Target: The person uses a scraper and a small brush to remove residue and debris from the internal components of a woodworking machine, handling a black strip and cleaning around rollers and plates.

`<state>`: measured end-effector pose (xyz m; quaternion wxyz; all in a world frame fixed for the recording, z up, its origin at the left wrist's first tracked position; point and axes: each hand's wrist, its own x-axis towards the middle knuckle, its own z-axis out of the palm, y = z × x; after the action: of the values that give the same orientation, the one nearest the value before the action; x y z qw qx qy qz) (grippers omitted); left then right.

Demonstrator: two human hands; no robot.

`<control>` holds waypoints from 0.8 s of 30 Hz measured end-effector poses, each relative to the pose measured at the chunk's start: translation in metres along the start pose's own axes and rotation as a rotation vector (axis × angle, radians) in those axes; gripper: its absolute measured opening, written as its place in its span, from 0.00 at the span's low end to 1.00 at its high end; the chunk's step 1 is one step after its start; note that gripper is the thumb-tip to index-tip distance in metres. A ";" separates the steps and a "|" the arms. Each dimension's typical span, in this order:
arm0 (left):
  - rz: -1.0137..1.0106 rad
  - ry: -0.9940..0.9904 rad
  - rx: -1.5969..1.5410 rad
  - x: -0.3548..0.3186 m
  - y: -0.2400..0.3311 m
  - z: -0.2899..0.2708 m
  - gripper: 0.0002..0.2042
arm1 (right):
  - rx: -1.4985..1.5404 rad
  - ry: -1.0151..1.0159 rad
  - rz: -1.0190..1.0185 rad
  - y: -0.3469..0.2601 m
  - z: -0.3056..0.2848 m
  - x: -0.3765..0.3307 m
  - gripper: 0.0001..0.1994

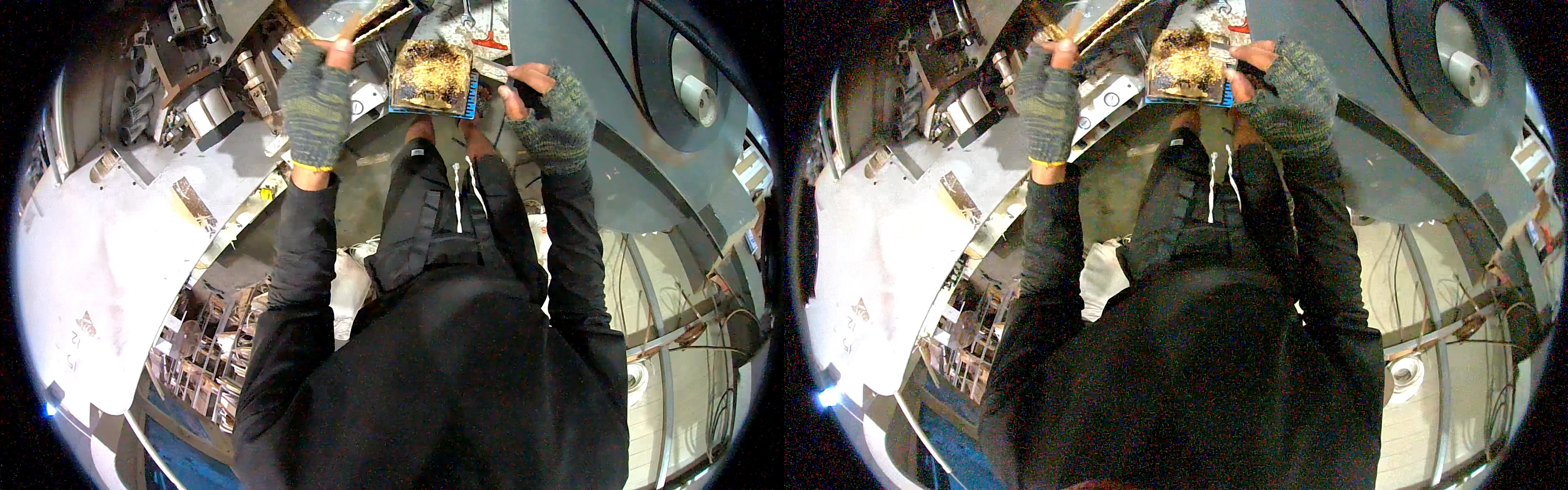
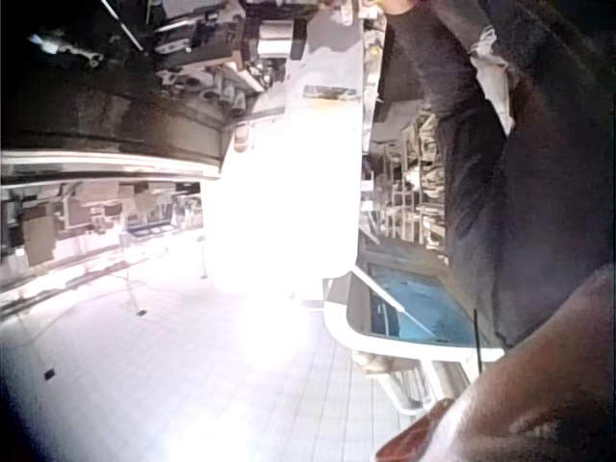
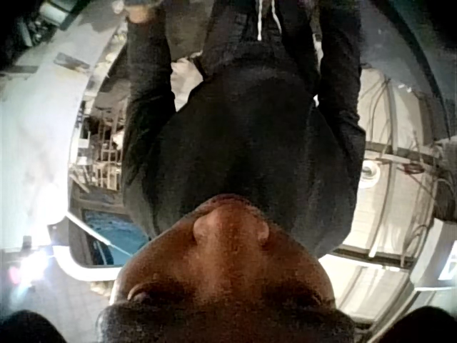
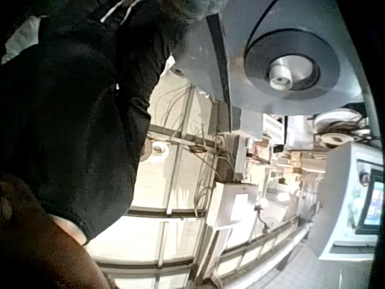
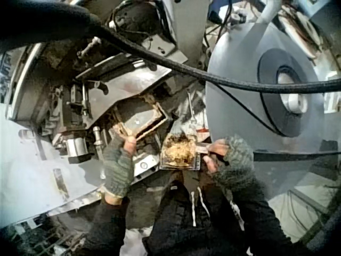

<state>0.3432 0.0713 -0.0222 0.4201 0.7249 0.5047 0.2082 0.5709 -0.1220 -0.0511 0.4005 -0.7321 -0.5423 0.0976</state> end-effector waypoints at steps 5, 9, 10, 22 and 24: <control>0.189 -0.258 -0.039 -0.023 0.007 0.023 0.13 | 0.002 0.008 0.034 -0.001 0.000 -0.002 0.13; 0.282 -0.378 0.081 -0.025 0.005 0.034 0.16 | 0.034 0.003 0.048 0.000 0.000 -0.004 0.13; 0.304 -0.383 0.107 -0.025 0.004 0.036 0.16 | 0.048 0.012 0.047 0.002 0.002 -0.005 0.14; 0.445 -0.399 0.319 -0.020 0.011 0.052 0.18 | 0.055 0.018 0.045 0.002 0.001 -0.005 0.14; 0.448 -0.376 0.345 -0.018 0.015 0.049 0.18 | 0.044 0.018 0.044 0.002 0.001 -0.006 0.14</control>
<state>0.3797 0.0333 -0.0348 0.3209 0.9038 0.2744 0.0693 0.5695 -0.1270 -0.0546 0.4189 -0.7357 -0.5203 0.1118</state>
